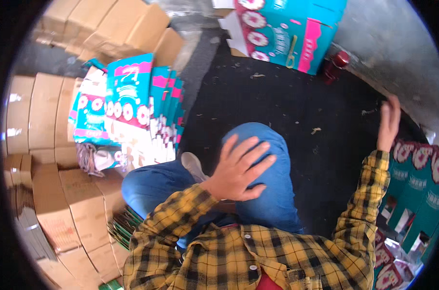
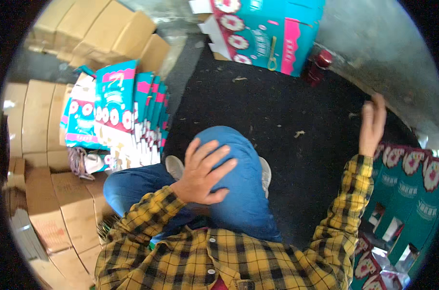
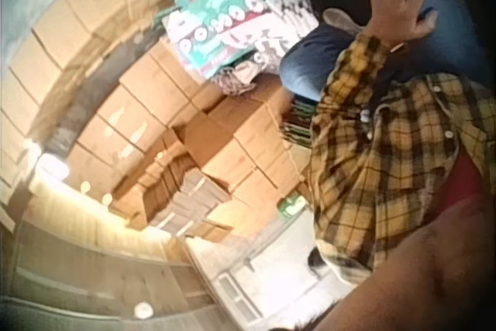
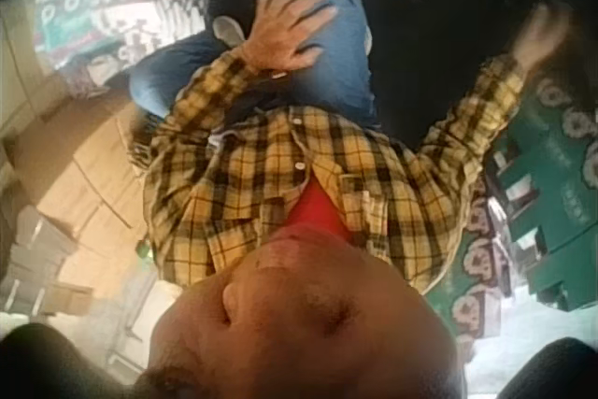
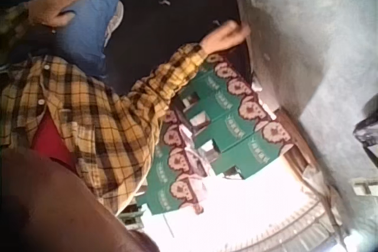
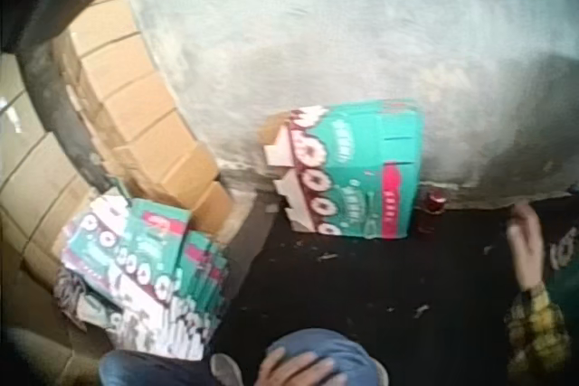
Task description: The person assembles cardboard packaging by taking flat box blanks, folding and interlocking their flaps into three-dimensional boxes by hand, and stacking the finished boxes.
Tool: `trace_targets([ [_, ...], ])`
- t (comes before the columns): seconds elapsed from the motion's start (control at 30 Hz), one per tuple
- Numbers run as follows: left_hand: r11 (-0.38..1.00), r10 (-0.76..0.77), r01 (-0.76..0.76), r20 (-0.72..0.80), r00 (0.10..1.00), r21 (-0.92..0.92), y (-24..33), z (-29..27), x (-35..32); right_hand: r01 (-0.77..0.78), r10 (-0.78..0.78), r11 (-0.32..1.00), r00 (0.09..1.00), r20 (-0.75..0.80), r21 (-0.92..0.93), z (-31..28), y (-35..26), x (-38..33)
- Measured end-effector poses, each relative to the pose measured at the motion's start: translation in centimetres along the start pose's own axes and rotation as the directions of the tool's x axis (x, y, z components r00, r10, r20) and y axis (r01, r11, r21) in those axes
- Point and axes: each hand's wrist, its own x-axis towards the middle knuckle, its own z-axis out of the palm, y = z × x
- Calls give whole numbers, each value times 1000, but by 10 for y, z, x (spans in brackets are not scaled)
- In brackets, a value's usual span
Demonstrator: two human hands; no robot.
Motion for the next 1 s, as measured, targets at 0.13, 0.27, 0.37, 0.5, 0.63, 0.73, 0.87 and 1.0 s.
trace_targets([
  [0.13, 994, -3, 11, 69, 998, -111, 6, -50, 5, 87, -159, 987, 553, 818, 133, 59, -145, -24],
  [0.27, 997, -32, 29, -33, 999, -71, -15, -83, -16, 106, -172, 985, 589, 790, 135, 88, -189, -65],
  [0.37, 989, -146, 146, 11, 989, -37, -35, -108, -35, 260, -199, 961, 405, 892, 96, 104, -220, -77],
  [0.5, 968, -249, 250, 55, 967, 2, -62, -112, -68, 423, -276, 901, 390, 878, 96, 145, -255, -101],
  [0.63, 886, -437, 375, 220, 872, 274, -82, -106, -80, 596, -202, 802, 344, 917, -47, 177, -279, -99],
  [0.73, 749, -602, 621, -155, 784, 232, -90, -109, -88, 758, -191, 650, 230, 954, -53, 222, -281, -96],
  [0.87, 733, -562, 670, -447, 696, 121, -105, -119, -90, 611, -211, 782, 75, 975, 122, 312, -287, -107],
  [1.0, 765, -542, 644, -537, 646, 2, -104, -140, -86, 605, -418, 741, 75, 905, 292, 423, -252, -100],
])
